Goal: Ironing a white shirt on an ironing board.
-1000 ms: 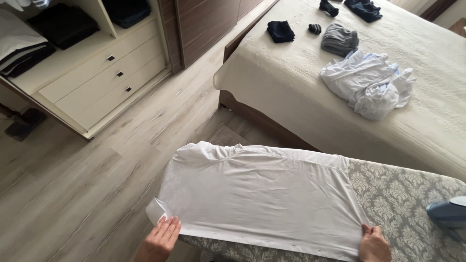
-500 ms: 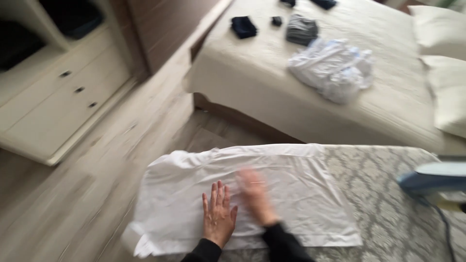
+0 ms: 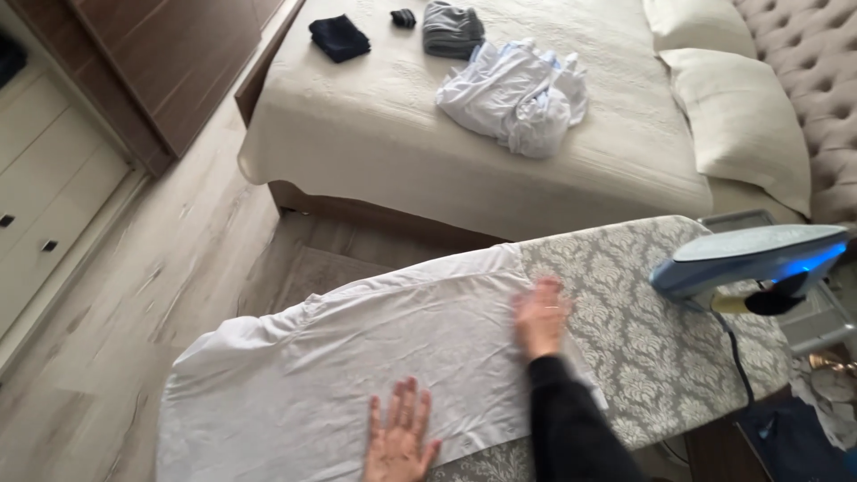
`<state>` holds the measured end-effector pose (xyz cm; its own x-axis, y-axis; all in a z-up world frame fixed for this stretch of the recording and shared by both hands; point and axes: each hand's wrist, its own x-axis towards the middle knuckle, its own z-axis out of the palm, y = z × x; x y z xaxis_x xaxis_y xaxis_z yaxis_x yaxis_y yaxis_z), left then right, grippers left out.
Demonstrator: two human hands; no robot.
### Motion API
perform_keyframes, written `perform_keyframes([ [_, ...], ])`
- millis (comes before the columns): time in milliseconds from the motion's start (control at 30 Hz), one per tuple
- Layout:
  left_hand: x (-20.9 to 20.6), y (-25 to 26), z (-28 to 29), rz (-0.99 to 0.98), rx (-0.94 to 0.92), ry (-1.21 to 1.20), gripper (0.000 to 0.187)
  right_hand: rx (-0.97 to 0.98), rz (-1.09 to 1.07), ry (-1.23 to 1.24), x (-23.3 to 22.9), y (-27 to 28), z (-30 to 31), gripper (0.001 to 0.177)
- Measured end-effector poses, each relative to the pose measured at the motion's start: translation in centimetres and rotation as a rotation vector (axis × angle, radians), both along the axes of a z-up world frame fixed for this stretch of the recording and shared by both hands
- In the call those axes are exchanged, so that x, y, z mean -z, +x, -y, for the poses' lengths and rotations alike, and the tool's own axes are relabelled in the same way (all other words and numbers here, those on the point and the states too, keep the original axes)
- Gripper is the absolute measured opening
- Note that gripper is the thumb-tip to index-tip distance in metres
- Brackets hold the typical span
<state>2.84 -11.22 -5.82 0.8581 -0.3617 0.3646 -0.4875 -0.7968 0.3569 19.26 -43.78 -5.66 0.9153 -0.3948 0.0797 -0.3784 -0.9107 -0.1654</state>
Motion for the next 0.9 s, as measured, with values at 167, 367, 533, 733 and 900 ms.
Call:
perform_keyframes([
  [167,4.4,-1.9,5.0,-0.074,0.158,0.001,0.093,-0.845,-0.098,0.182,-5.7,-9.3,-15.6,0.076],
  [367,3.0,-2.0,6.0,-0.085,0.3,0.019,0.082,-0.423,0.093,-0.024,-1.8,-10.5,-3.8,0.079],
  [533,0.5,0.4,10.8,-0.27,0.403,-0.08,0.062,-0.224,0.157,-0.078,-1.1,-13.5,6.6,0.071],
  [733,-11.2,5.0,24.9,-0.436,0.555,-0.387,0.043,0.222,0.508,0.411,-5.0,-14.7,21.2,0.043],
  [900,-17.1,8.2,42.0,-0.543,0.728,-0.69,0.047,0.249,0.993,0.862,-9.4,-11.1,34.9,0.07],
])
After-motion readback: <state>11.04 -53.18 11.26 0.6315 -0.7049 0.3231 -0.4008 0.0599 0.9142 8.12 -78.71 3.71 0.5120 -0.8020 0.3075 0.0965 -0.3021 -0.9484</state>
